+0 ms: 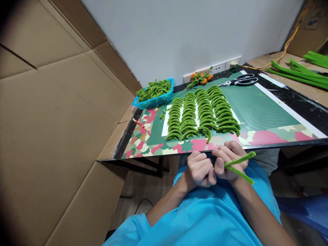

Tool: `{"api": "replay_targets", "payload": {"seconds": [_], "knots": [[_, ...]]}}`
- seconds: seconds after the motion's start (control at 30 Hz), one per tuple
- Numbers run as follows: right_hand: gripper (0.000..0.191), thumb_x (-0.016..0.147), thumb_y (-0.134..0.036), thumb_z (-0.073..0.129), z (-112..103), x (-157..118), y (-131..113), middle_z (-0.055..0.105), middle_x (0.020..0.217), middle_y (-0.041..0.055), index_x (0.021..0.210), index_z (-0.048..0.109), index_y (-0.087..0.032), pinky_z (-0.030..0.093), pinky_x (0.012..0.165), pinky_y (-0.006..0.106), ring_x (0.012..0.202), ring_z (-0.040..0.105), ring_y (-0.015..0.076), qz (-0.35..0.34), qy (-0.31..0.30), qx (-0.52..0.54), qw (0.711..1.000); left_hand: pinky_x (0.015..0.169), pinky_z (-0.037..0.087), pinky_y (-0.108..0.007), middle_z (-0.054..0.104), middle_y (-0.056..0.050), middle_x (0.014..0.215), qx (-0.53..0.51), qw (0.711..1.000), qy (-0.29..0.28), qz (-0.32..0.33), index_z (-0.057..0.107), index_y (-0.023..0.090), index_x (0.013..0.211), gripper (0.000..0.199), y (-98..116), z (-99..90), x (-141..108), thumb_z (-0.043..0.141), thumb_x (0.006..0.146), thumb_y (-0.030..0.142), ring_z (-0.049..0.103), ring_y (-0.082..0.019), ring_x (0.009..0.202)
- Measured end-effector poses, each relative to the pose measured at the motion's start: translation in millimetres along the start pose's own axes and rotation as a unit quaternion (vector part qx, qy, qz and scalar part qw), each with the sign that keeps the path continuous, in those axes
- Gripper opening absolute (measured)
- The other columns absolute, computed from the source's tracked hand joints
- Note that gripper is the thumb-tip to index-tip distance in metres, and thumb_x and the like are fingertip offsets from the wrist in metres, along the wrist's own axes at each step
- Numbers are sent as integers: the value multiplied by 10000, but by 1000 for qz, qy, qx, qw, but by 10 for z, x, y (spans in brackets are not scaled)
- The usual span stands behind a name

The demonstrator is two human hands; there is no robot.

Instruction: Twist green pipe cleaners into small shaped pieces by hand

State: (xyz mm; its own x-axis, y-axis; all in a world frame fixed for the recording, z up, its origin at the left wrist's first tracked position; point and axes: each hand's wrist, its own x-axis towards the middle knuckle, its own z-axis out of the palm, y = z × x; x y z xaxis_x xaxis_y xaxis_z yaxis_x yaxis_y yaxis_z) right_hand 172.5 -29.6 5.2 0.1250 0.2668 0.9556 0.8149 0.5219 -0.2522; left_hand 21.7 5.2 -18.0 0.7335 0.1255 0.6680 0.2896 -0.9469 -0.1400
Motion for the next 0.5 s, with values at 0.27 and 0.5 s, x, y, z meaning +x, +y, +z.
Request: {"api": "replay_targets", "payload": {"seconds": [0.27,0.5], "knots": [[272,992,-205,446,1,67,-17,628,659,6,841,670,-233,482,649,330,643,510,178,-15,3,4,1000,616,249,-365,395,56,514,-6,999,53,-7,419,246,587,380,-4,-82,77,618,905,306,381,-137,537],[290,1012,-209,433,-10,78,-12,633,659,11,837,664,-216,485,650,329,655,502,173,-26,-2,2,1000,615,244,-377,375,51,510,-3,999,51,3,413,248,565,400,-12,-61,48,594,918,304,354,-141,534]]}}
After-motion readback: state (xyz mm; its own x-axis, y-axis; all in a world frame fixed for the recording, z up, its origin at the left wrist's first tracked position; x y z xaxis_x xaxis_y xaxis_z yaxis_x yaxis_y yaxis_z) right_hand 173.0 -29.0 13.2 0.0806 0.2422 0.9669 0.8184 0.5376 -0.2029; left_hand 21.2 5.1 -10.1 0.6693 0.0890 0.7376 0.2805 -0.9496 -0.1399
